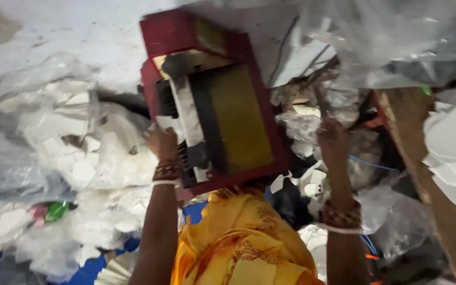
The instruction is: The person stands in a cluttered room filled with plastic waste and operates a red machine. They repeatedly pick up white plastic pieces from the surrounding floor and feed them into the machine's intake slot, then retrieve processed items from the output area.
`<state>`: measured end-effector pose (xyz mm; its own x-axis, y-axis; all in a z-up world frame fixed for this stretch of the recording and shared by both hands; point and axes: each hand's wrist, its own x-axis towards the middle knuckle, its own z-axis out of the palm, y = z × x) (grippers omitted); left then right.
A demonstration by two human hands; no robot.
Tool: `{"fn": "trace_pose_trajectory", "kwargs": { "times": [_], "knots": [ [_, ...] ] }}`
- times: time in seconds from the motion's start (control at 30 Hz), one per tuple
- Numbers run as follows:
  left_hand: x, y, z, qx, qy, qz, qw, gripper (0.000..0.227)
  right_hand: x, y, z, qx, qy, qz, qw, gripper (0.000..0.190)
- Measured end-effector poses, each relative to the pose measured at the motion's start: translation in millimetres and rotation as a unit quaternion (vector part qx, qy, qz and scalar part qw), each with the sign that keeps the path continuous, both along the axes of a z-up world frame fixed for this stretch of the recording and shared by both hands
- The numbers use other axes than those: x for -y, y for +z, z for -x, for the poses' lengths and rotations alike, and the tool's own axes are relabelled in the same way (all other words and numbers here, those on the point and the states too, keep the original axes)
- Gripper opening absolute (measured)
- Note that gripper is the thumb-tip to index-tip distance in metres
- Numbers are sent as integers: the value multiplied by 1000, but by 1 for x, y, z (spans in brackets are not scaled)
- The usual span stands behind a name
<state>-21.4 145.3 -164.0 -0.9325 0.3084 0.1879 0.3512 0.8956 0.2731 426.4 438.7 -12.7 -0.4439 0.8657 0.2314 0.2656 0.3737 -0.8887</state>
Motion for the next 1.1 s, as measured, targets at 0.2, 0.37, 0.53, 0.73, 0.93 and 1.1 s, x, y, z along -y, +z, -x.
{"fn": "trace_pose_trajectory", "kwargs": {
  "times": [0.2, 0.37, 0.53, 0.73, 0.93, 1.1],
  "knots": [
    [34, -11, 32, -83, -83, -110, 987, 44, -23, 70, -144, 122, -264, -55, 955, 20],
    [36, 50, 26, -117, -141, -181, 966, 38, -57, 117, -189, 159, -370, -279, 872, 28],
    [35, 164, -13, -69, -141, -306, 939, 81, -71, 130, -176, 352, -481, -344, 726, 76],
    [96, 122, 14, -53, -72, -393, 915, 106, -90, 81, -210, 286, -538, -328, 722, 54],
    [148, 83, 11, 92, 39, -514, 852, 79, -47, 123, -147, -139, -393, -216, 883, 21],
    [161, 86, -6, 28, 59, -351, 934, 76, -12, 76, -15, -30, -240, -142, 960, 21]
  ]
}}
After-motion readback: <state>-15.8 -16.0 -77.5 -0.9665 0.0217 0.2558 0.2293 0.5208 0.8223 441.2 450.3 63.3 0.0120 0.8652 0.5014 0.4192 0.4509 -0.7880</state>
